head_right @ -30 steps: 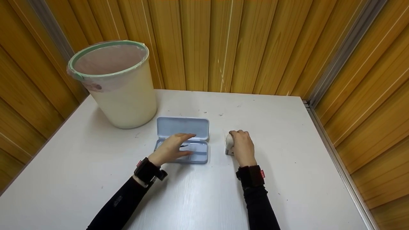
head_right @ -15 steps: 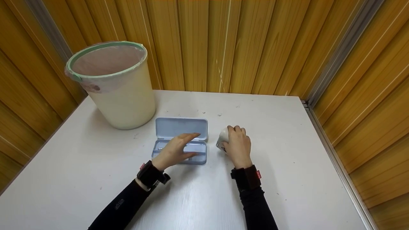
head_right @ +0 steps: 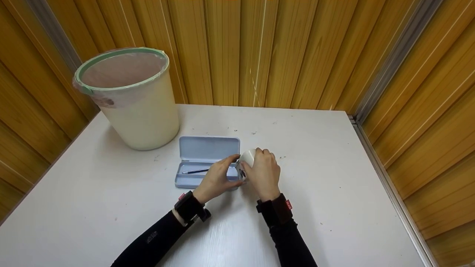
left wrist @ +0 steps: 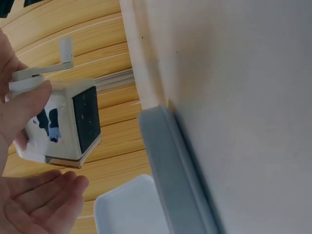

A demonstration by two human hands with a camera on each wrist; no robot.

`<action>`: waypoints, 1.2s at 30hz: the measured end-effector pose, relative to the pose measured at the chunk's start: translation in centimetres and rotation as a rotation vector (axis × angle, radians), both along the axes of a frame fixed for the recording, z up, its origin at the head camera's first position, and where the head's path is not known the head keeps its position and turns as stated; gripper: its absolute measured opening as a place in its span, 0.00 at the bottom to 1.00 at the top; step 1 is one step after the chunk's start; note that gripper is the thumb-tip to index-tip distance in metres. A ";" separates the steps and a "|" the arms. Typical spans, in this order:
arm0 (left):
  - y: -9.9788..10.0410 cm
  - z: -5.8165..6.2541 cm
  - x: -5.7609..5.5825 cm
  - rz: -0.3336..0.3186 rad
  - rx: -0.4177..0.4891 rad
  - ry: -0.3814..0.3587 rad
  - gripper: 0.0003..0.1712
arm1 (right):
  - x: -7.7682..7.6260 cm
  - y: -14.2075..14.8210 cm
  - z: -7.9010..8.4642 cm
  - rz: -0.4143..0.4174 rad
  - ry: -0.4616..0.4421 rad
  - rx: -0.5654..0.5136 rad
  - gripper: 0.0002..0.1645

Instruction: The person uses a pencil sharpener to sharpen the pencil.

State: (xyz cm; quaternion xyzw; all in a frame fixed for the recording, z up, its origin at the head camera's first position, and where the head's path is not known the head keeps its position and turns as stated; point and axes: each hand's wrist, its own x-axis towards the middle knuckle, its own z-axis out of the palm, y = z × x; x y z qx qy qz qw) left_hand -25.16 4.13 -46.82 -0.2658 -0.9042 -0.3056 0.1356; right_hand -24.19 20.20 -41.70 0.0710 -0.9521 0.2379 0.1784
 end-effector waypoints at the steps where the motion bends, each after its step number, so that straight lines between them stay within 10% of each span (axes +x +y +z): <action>1: 0.0 -0.1 0.0 -0.005 0.018 -0.001 0.45 | 0.1 -0.2 0.0 0.003 0.007 -0.009 0.35; 11: -0.5 0.0 -0.3 -0.051 0.131 -0.052 0.37 | 0.5 -1.1 -0.1 0.034 0.013 -0.048 0.38; 19: -1.7 0.4 -1.4 -0.141 0.251 -0.179 0.37 | 0.3 0.3 1.1 0.209 0.002 -0.110 0.28; 30: -3.5 0.9 -2.4 -0.332 0.388 -0.439 0.38 | -0.6 2.3 0.9 0.559 0.131 0.217 0.58; 36: -4.0 1.0 -2.8 -0.387 0.335 -0.468 0.39 | -0.3 1.7 0.8 0.633 0.086 0.202 0.48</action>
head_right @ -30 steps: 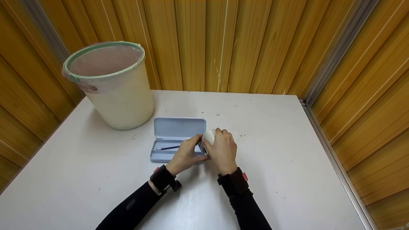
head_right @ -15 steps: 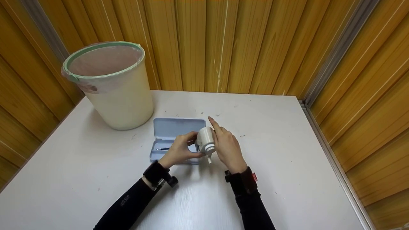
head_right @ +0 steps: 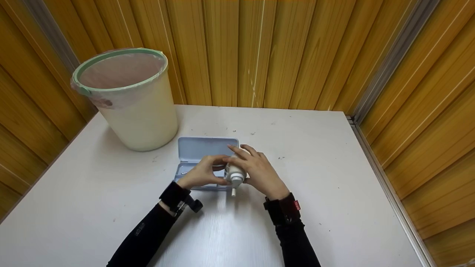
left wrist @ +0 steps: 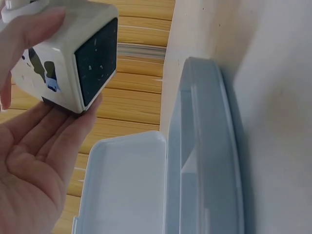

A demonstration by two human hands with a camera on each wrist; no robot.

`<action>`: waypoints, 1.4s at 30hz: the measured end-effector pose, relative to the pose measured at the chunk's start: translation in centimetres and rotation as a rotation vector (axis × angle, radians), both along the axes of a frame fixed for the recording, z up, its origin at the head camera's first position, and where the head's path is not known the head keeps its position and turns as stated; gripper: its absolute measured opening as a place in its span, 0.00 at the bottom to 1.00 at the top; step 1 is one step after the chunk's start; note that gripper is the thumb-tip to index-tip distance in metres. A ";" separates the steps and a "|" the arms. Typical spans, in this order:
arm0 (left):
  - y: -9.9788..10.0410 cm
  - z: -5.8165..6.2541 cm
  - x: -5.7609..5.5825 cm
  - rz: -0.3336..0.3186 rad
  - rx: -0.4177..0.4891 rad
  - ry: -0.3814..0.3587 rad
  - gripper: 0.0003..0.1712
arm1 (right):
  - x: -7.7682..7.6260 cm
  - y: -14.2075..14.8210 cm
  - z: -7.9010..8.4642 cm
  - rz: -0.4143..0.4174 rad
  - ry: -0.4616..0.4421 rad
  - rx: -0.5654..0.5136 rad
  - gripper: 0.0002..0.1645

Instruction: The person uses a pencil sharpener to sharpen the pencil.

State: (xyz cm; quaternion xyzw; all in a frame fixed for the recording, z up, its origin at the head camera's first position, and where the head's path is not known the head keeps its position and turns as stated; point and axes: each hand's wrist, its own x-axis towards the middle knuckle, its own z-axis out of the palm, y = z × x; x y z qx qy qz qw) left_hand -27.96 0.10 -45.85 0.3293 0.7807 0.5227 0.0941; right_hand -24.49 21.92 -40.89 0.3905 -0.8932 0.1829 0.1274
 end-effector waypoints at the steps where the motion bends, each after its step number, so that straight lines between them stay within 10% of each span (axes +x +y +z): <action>1: -0.1 0.0 -0.1 -0.006 -0.002 -0.002 0.39 | 0.0 -0.1 0.0 0.008 0.000 -0.004 0.45; 21: -2.6 1.3 -0.5 -0.178 -0.012 0.011 0.44 | 0.0 -0.1 -0.4 -0.099 -0.065 -0.064 0.32; 33: 0.1 -0.1 0.0 0.037 -0.003 0.063 0.36 | -0.4 -0.4 -0.9 -0.166 -0.150 -0.209 0.28; 42: -0.3 0.2 -0.1 0.093 0.061 0.084 0.31 | -1.9 0.6 -1.8 -0.076 -0.358 -0.391 0.60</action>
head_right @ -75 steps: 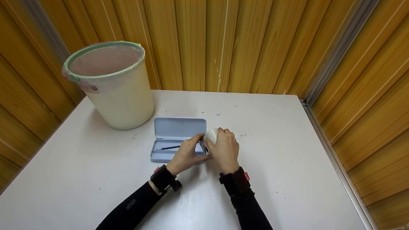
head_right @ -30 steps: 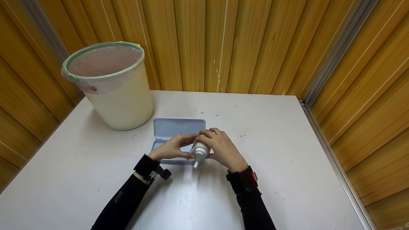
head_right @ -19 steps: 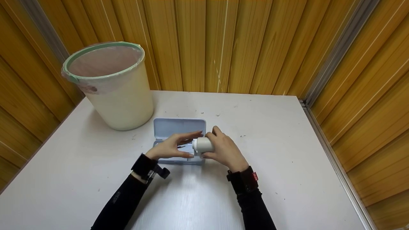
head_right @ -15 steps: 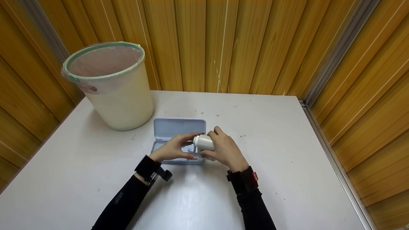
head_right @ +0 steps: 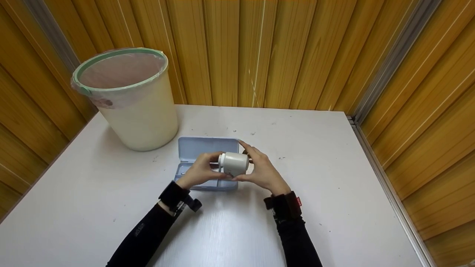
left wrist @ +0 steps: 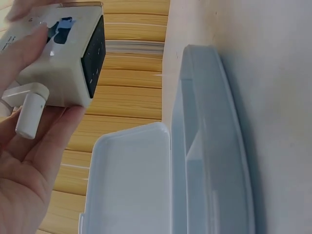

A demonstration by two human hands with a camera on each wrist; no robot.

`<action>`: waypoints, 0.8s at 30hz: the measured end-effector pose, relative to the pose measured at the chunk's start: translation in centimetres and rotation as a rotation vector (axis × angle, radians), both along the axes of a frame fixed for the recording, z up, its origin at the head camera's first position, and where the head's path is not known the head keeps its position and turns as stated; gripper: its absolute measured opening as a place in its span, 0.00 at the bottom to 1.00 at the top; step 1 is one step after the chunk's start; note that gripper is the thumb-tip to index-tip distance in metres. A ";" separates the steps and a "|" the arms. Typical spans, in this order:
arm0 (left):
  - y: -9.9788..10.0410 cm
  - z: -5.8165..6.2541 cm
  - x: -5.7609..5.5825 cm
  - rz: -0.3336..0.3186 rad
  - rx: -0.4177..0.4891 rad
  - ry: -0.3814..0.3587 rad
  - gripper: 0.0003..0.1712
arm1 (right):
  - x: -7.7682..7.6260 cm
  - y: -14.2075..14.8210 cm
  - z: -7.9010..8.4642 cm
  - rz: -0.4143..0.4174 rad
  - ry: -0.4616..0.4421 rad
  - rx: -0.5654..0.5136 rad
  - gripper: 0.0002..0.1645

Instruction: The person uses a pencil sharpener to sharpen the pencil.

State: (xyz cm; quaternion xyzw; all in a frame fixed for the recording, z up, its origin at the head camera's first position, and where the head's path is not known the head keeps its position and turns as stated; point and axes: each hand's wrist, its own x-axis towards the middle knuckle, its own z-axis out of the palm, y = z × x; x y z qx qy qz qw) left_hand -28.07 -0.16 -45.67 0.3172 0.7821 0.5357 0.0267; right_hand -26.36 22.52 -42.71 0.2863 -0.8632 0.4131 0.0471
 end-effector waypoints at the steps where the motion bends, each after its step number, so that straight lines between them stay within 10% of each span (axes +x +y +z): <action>1: -0.1 0.0 -0.1 0.005 0.002 -0.003 0.31 | -0.2 0.2 -0.3 0.021 -0.030 -0.016 0.62; 13: -0.6 -0.2 -0.5 0.066 0.039 -0.025 0.33 | -1.7 0.6 -2.7 -0.007 -0.182 -0.142 0.37; 24: -0.7 0.5 -0.3 0.040 0.043 -0.037 0.32 | -1.4 0.8 -2.2 0.010 -0.200 -0.140 0.34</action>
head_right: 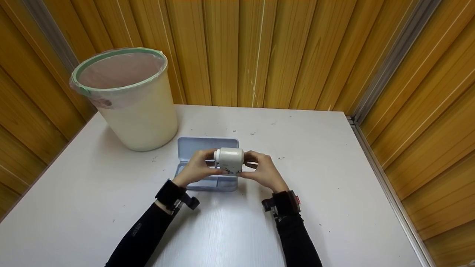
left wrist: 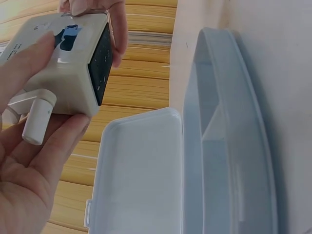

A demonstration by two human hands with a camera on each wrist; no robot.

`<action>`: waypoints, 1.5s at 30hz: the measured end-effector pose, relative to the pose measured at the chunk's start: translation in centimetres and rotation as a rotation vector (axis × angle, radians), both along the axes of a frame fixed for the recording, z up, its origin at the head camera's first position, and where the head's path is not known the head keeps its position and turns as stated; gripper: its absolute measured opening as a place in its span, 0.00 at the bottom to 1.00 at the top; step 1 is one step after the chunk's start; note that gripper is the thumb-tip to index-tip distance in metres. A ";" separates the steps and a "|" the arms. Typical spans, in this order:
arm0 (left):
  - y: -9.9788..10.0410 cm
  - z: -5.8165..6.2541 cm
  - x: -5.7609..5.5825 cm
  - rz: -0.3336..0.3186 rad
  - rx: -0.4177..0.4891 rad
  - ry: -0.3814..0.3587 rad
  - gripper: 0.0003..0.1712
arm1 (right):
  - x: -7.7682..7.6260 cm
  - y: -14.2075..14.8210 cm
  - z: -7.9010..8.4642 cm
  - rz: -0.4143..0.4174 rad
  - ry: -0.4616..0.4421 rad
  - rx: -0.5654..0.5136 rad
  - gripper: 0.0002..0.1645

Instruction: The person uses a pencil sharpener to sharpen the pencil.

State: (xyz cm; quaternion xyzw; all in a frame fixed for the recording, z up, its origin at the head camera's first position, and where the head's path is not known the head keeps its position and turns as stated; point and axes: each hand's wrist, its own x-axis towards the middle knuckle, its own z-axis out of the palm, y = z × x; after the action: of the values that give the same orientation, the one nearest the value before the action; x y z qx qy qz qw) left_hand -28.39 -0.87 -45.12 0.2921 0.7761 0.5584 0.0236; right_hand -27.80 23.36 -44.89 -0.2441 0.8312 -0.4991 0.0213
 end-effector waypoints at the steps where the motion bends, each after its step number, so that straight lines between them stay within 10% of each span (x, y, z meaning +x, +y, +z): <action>1: 0.1 0.1 0.0 0.000 -0.002 0.000 0.32 | 0.0 0.1 0.1 0.001 -0.001 0.003 0.34; 20: -2.7 -0.3 -1.1 0.078 -0.003 -0.012 0.32 | -0.5 4.8 1.0 -0.067 -0.093 -0.030 0.31; 45: -2.0 -0.4 -1.1 0.050 -0.015 -0.025 0.35 | 2.2 3.7 5.9 -0.287 0.085 -0.030 0.31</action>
State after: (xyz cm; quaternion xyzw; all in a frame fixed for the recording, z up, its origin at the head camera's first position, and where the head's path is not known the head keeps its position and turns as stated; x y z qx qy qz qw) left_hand -29.51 -2.83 -45.57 0.2653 0.7869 0.5567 0.0216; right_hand -25.56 27.01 -39.01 -0.1437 0.8502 -0.4986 -0.0890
